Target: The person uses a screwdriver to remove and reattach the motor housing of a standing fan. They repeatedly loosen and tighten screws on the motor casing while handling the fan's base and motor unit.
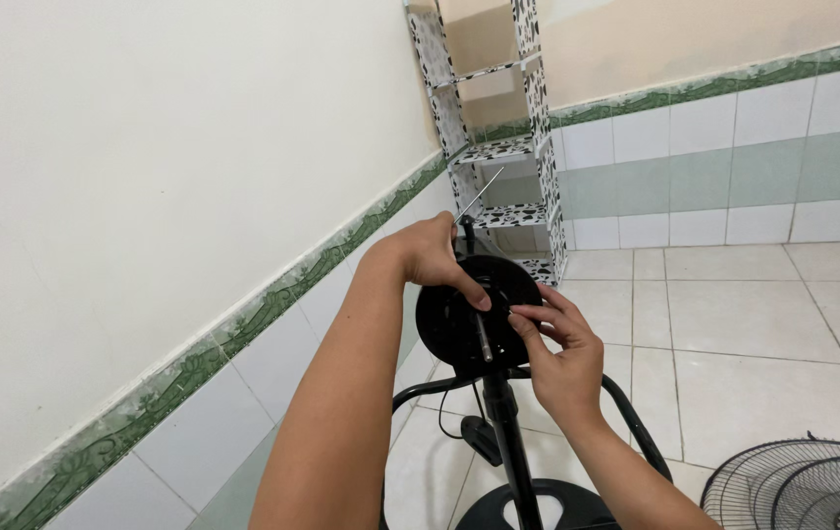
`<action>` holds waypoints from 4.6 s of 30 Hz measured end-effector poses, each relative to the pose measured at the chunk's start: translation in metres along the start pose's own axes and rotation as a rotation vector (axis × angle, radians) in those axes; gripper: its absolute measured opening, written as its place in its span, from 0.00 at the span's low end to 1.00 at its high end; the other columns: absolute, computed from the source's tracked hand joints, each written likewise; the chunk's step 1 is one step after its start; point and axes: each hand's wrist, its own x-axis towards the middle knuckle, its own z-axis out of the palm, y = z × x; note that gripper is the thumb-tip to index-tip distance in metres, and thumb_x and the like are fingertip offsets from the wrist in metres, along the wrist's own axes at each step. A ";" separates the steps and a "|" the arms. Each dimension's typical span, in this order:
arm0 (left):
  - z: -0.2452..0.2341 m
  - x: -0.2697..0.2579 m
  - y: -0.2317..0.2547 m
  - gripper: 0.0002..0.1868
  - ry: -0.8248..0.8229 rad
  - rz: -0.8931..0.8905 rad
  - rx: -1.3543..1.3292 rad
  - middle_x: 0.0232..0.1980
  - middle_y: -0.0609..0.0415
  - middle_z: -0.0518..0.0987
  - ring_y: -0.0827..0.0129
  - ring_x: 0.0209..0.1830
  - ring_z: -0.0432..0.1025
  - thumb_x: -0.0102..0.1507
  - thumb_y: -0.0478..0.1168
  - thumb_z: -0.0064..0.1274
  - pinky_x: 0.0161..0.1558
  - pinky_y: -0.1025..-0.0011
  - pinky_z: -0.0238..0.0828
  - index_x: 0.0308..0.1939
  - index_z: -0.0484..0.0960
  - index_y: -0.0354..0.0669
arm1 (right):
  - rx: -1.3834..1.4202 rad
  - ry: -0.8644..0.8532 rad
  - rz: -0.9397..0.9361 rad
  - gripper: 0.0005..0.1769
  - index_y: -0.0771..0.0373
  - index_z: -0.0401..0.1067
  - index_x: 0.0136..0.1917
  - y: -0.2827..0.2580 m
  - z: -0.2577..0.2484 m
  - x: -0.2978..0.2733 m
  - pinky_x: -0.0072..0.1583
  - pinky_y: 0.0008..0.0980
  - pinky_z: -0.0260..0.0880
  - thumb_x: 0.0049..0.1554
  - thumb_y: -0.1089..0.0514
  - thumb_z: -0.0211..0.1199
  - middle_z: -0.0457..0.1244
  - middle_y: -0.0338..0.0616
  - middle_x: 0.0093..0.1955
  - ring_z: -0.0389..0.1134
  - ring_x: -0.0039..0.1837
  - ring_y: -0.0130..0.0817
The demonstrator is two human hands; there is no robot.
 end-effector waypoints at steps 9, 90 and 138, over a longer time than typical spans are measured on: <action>0.004 -0.012 -0.003 0.70 0.021 0.023 -0.041 0.58 0.35 0.79 0.50 0.57 0.77 0.24 0.62 0.74 0.58 0.64 0.74 0.64 0.68 0.26 | -0.131 0.035 -0.172 0.07 0.59 0.82 0.48 -0.017 0.006 -0.008 0.56 0.31 0.73 0.54 0.59 0.72 0.66 0.44 0.65 0.71 0.59 0.31; 0.011 -0.026 0.000 0.61 0.049 0.059 -0.105 0.54 0.39 0.81 0.52 0.53 0.78 0.26 0.58 0.75 0.56 0.65 0.75 0.58 0.74 0.28 | -0.217 -0.369 0.170 0.38 0.56 0.58 0.82 -0.033 -0.020 0.011 0.51 0.39 0.74 0.61 0.54 0.63 0.70 0.49 0.65 0.72 0.53 0.42; 0.195 -0.188 0.121 0.20 0.221 -0.278 -1.621 0.15 0.55 0.69 0.73 0.04 0.54 0.73 0.45 0.29 0.10 0.74 0.50 0.54 0.75 0.38 | 0.172 -0.343 0.334 0.34 0.55 0.63 0.76 -0.004 -0.019 0.012 0.53 0.31 0.77 0.58 0.54 0.63 0.68 0.37 0.60 0.69 0.55 0.24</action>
